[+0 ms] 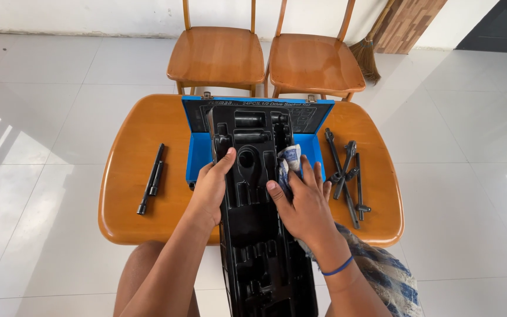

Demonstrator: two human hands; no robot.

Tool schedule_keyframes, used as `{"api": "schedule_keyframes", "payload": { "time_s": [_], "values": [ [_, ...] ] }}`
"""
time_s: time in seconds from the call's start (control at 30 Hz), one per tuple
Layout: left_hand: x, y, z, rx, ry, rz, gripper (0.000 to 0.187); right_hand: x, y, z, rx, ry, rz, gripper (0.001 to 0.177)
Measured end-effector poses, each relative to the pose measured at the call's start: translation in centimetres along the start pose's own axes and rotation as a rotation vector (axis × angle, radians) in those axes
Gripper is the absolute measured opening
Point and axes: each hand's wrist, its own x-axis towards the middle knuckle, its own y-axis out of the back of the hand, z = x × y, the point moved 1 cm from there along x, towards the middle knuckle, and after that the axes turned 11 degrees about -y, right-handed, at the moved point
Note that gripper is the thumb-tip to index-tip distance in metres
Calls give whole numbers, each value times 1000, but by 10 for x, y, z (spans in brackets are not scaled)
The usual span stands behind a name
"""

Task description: The person wipes the interior of a black plastic tool tray with a cloth, turning the tray over to clean multiple sides and compartments. The tray is held over a wooden table with a blue toolbox and several metal tools visible nearby.

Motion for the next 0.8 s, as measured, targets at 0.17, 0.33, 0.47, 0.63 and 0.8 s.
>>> {"api": "schedule_keyframes", "payload": {
  "time_s": [0.17, 0.33, 0.47, 0.63, 0.8],
  "values": [
    [-3, -1, -7, 59, 59, -61, 81, 14, 2, 9, -88, -41, 40, 72],
    [-27, -12, 12, 93, 95, -105, 87, 17, 9, 6, 3, -22, 66, 69],
    [-20, -15, 25, 104, 57, -20, 94, 5, 8, -5, -85, -17, 9, 66],
    [-11, -6, 7, 102, -24, -50, 76, 11, -3, 9, -83, -18, 21, 67],
    [-9, -5, -11, 114, -96, -73, 57, 21, -2, 14, -17, -19, 60, 63]
  ]
}}
